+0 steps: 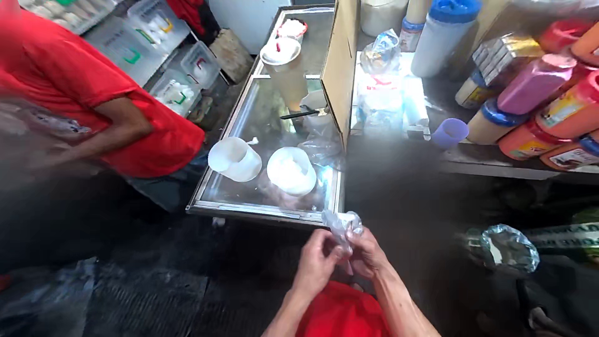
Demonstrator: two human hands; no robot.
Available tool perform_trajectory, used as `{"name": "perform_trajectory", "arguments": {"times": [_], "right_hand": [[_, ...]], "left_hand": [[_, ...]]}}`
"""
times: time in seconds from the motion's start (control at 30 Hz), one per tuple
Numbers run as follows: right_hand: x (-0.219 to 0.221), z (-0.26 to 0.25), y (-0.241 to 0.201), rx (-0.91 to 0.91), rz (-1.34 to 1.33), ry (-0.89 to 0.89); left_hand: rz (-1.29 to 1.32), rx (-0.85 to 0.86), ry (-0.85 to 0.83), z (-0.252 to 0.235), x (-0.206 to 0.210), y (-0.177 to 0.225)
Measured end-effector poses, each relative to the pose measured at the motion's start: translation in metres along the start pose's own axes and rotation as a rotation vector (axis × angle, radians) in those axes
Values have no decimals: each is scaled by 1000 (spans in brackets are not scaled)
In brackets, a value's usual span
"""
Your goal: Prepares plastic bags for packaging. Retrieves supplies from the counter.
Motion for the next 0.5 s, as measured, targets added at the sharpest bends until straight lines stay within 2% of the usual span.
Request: {"name": "perform_trajectory", "arguments": {"times": [0.1, 0.17, 0.3, 0.33, 0.37, 0.4, 0.5], "right_hand": [[3, -2, 3, 60, 43, -26], [-4, -1, -6, 37, 197, 82], [-31, 10, -24, -95, 608, 392], [-38, 11, -28, -119, 662, 459], [-43, 11, -28, -136, 656, 497], [-46, 11, -24, -145, 588, 506], [-29, 9, -7, -131, 349, 403]], "left_hand": [[153, 58, -160, -19, 25, -16], [350, 66, -241, -31, 23, -20], [1274, -115, -357, -34, 0, -30], [1425, -131, -370, -37, -11, -32], [1465, -107, -385, -42, -22, -35], [1378, -77, -396, -45, -27, -41], [732, 5, -526, -48, -2, -46]]}}
Point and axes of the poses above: each hand's wrist, its own z-axis away from the middle knuckle, its own x-axis out of the palm, y = z × x, the point moved 10 cm from there along -z, towards the middle knuckle, and after that the axes turned 8 degrees about -z, right-handed, at the moved point
